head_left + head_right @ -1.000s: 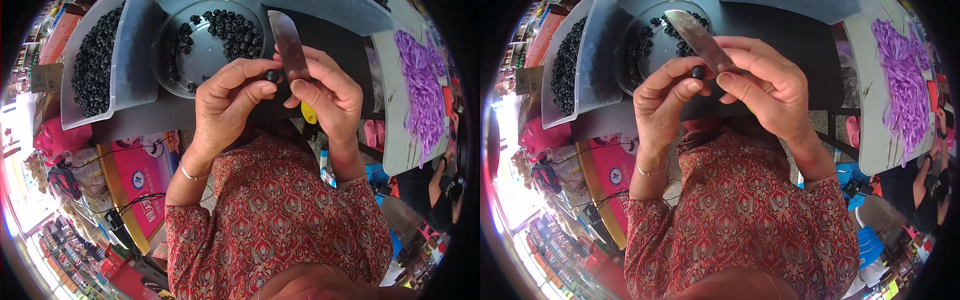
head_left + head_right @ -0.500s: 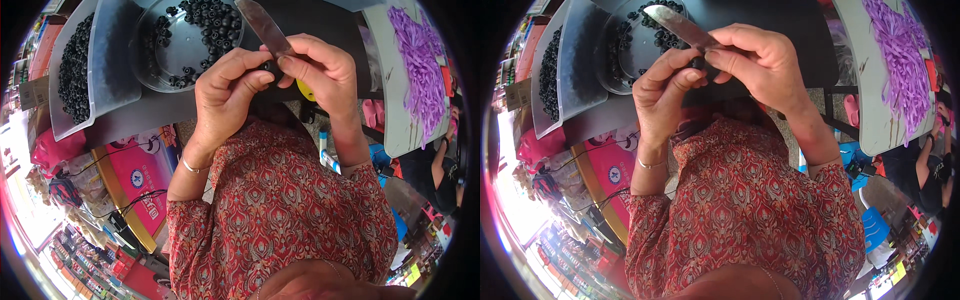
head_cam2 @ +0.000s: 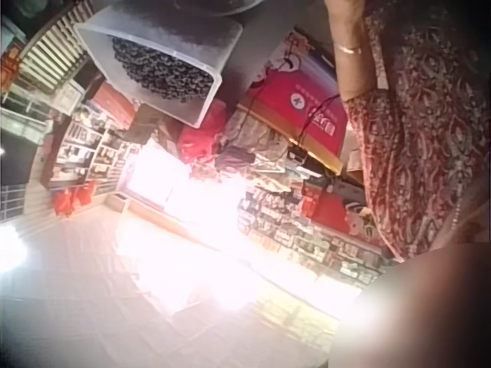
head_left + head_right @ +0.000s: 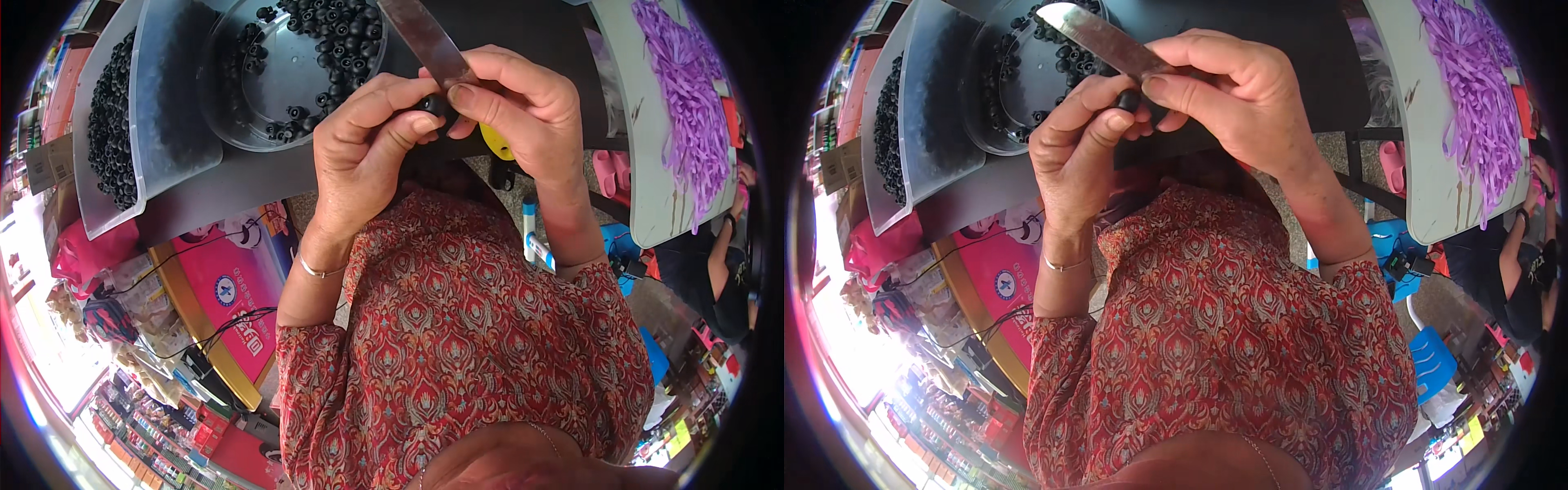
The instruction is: Trimming or cutting small black rubber components with a knife.
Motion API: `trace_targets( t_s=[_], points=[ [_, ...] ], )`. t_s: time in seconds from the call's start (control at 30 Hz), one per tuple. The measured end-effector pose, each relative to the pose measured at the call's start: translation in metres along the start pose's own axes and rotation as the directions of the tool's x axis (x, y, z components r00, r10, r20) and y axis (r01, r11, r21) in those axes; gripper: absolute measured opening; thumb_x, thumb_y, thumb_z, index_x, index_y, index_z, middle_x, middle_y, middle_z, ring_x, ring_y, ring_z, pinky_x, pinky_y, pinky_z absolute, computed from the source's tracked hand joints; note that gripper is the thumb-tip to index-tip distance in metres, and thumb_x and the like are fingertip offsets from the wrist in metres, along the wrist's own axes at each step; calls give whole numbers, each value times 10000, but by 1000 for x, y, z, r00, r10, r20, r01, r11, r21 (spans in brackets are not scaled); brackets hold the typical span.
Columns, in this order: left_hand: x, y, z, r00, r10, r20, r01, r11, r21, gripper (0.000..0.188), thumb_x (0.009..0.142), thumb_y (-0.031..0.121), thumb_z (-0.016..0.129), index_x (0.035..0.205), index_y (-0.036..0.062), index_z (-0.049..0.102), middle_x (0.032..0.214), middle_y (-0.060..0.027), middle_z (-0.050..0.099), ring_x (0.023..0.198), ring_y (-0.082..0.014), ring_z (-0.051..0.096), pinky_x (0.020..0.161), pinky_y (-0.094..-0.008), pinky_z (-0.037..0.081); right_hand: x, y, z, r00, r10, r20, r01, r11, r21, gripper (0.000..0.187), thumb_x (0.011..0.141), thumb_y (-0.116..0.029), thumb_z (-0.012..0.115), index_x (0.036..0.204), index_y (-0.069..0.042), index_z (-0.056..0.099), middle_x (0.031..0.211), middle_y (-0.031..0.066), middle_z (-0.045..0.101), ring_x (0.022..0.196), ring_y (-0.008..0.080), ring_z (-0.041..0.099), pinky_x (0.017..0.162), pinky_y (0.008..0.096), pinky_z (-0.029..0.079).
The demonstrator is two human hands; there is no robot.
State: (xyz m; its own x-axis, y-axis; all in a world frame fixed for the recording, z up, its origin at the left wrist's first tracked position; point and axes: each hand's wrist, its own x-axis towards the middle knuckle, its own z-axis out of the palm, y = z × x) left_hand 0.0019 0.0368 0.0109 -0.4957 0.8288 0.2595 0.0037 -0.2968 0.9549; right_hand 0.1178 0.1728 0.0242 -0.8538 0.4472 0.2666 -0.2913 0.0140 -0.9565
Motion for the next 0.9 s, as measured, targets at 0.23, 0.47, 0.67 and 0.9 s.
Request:
trace_targets(
  t_s=[0.23, 0.47, 0.67, 0.9],
  points=[
    [-1, 9, -4, 993, -97, -60, 85, 980, -179, 306, 870, 128, 603, 1105, -67, 604, 887, -118, 625, 740, -156, 594, 700, -250, 500, 1, 1, 5, 994, 94, -48, -85, 983, 163, 244, 887, -6, 550, 1123, 46, 584, 1078, 185, 627, 865, 177, 649, 634, 239, 558],
    [-9, 76, -58, 946, 255, -200, -127, 860, 494, 296, 799, 65, 657, 1063, -66, 626, 846, -113, 627, 698, -149, 568, 660, -251, 468, -7, 9, -2, 966, 204, -161, -173, 967, 187, 285, 912, -34, 518, 1183, 52, 542, 1068, 187, 631, 955, 245, 649, 636, 251, 558],
    [-8, 131, -129, 827, 440, -349, 121, 467, 876, 240, 783, -18, 677, 1022, -6, 669, 926, -73, 672, 816, -116, 618, 745, -216, 482, -9, 17, -6, 958, 241, -152, -198, 947, 254, 260, 908, -54, 547, 1150, 39, 566, 1016, 170, 649, 879, 217, 665, 605, 255, 554],
    [9, 136, -162, 844, 535, 38, 124, -264, 956, 193, 774, 60, 685, 965, 41, 680, 826, -92, 640, 742, -246, 629, 684, -332, 501, -9, 21, -3, 948, 278, -154, -236, 940, 244, 276, 906, -59, 549, 1160, 48, 558, 1004, 161, 650, 838, 191, 663, 591, 243, 545]
  ],
)
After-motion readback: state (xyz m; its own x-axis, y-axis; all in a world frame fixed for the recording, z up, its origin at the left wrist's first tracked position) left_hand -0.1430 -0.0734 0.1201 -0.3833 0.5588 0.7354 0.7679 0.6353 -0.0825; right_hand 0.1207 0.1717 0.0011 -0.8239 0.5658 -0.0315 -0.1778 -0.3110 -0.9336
